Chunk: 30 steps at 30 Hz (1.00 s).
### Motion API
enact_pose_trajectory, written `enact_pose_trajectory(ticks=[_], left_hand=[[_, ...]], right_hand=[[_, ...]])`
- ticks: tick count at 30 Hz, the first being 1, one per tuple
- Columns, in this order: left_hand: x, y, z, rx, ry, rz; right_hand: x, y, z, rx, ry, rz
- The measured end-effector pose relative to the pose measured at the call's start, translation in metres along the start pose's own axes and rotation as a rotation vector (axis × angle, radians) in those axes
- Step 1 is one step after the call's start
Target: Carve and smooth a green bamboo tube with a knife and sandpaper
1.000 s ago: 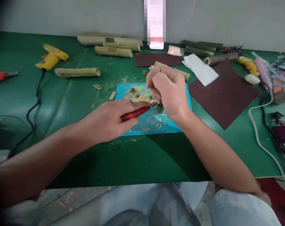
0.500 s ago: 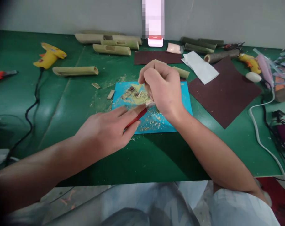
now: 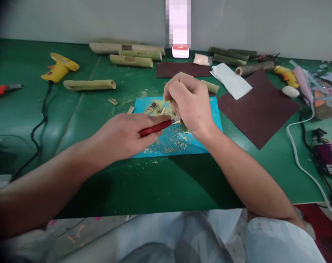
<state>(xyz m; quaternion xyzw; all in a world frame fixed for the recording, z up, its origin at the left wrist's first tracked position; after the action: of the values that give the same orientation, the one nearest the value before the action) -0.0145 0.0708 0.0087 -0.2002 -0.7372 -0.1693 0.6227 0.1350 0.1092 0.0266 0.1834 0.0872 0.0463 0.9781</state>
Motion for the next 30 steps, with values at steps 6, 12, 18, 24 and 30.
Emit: enact_pose_trajectory(ticks=[6,12,18,24,30], left_hand=[[0.013,-0.009,-0.008,-0.026,-0.069,0.029],[0.004,-0.015,-0.016,0.055,0.053,0.049],[-0.008,-0.013,-0.02,0.059,0.176,-0.012],[-0.012,-0.005,-0.013,0.005,0.149,-0.044],[-0.004,-0.005,-0.012,-0.02,0.011,-0.022]], right_hand=[[0.001,0.0,-0.001,-0.018,-0.023,-0.045],[0.0,0.001,-0.001,0.005,-0.005,-0.009],[0.0,0.001,-0.004,-0.024,-0.046,0.026],[0.003,0.003,-0.004,-0.02,-0.056,-0.032],[0.012,0.002,-0.007,-0.028,-0.04,-0.025]])
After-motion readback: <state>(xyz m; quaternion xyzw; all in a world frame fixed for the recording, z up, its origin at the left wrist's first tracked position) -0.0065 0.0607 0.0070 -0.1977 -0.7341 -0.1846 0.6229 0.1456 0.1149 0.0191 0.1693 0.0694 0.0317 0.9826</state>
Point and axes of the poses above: each hand's wrist, its own y-axis towards the middle knuckle, its own x-axis out of the back of the hand, z = x × y, the point moved 5 cm from there along y, towards the middle knuckle, and after that the axes turned 5 degrees about x, right-handed, at the moved point
